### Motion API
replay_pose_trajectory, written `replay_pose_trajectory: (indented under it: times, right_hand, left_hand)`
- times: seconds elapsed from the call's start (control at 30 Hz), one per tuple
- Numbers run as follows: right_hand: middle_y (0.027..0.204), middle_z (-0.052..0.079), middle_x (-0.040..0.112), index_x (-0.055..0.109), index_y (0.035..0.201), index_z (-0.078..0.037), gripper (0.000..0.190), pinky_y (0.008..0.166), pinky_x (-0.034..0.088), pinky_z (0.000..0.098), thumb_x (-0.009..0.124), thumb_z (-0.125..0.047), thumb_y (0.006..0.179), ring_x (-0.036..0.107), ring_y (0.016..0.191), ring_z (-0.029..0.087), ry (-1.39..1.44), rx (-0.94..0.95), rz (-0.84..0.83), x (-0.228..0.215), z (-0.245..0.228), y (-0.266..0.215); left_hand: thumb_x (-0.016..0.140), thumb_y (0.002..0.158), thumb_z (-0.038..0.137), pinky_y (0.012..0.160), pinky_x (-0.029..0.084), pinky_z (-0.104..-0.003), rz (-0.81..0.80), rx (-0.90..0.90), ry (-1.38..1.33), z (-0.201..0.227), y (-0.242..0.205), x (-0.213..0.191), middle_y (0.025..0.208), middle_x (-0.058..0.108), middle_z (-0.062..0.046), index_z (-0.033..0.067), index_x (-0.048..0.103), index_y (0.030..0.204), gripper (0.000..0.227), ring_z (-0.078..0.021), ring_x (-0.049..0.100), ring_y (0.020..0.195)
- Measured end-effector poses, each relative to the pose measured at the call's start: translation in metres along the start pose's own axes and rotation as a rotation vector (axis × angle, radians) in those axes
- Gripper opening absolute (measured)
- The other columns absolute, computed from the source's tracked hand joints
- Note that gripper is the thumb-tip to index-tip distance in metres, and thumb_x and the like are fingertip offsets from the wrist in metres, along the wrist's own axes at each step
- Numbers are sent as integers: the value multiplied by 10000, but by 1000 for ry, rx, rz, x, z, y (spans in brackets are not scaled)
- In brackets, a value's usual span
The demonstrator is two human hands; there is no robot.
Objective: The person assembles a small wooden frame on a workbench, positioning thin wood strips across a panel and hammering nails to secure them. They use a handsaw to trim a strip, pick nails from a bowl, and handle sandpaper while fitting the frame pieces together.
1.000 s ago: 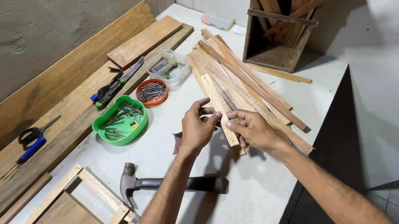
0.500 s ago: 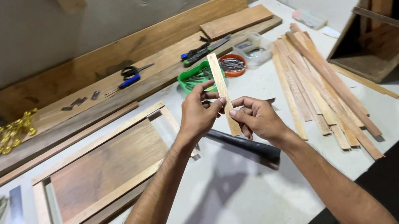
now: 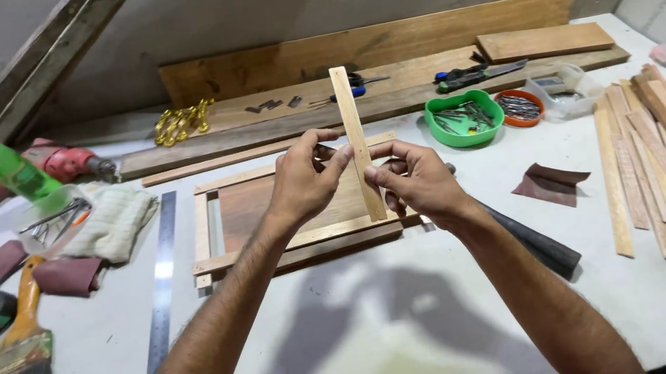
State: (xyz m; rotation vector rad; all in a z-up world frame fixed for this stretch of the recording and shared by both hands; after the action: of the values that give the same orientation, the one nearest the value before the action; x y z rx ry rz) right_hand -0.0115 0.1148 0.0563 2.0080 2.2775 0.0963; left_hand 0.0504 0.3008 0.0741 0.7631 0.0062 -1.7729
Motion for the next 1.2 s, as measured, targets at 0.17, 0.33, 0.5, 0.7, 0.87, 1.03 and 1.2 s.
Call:
replay_pose_trajectory:
  times: [0.17, 0.33, 0.5, 0.7, 0.87, 1.03, 1.2]
  right_hand:
    - [836, 10, 701, 693, 1209, -25, 292, 444, 471, 213, 706, -192, 969, 585, 579, 49, -65, -26, -49, 49, -16, 19]
    - [804, 98, 767, 746, 1187, -86, 270, 497, 536, 276, 715, -217, 952, 677, 613, 118, -500, 90, -65, 73, -15, 42]
    - [983, 121, 786, 759, 1138, -70, 264, 754, 614, 401, 702, -223, 931, 755, 822, 217, -961, -82, -244, 53, 77, 88]
    - [883, 109, 733, 716, 1245, -137, 325, 844, 562, 443, 689, -300, 964, 688, 880, 250, -1144, 104, -230, 45, 95, 101]
    - [966, 106, 661, 712, 1224, -124, 394, 802, 536, 441, 741, -349, 902, 640, 930, 252, -1105, -50, -178, 47, 98, 100]
    - [942, 100, 659, 699, 1278, -146, 398, 791, 538, 420, 700, -364, 945, 636, 886, 241, -1110, -4, -195, 47, 99, 100]
    - [894, 95, 650, 721, 1266, -152, 392, 725, 549, 408, 698, -366, 938, 633, 815, 226, -1116, 7, -187, 45, 99, 100]
  left_hand:
    - [626, 1030, 302, 730, 643, -354, 49, -25, 83, -54, -21, -35, 978, 780, -137, 10, 705, 1158, 328, -208, 771, 856]
    - [637, 1001, 284, 757, 651, -371, -8, -203, 186, -109, -30, -53, 990, 774, -134, 32, 707, 1160, 305, -223, 775, 827]
    - [677, 965, 186, 812, 620, -380, 76, -362, 195, -176, -28, -52, 965, 757, -114, 12, 723, 1068, 208, -206, 746, 881]
    - [712, 948, 148, 746, 590, -338, 47, -325, 376, -190, -17, -51, 1073, 625, -129, 3, 702, 1134, 236, -193, 654, 842]
    - [708, 910, 85, 822, 534, -364, -37, -129, 641, -199, 8, -50, 1212, 573, -152, 15, 668, 1264, 363, -250, 522, 1047]
    - [669, 921, 66, 928, 470, -449, -204, -132, 766, -206, 30, -41, 1304, 550, -149, 19, 609, 1342, 429, -295, 474, 1135]
    - [668, 834, -58, 1035, 449, -460, -293, -79, 889, -215, 37, -42, 1302, 559, -173, 8, 603, 1359, 533, -295, 484, 1193]
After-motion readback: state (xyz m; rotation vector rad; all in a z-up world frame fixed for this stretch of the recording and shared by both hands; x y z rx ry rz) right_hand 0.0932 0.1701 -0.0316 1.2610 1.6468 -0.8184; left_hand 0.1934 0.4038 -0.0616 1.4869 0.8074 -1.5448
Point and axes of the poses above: each hand's wrist, its own y-axis towards the middle knuckle, its own x-axis out of the palm, z = x × y, the point moved 3 cm from there along y, towards the middle knuckle
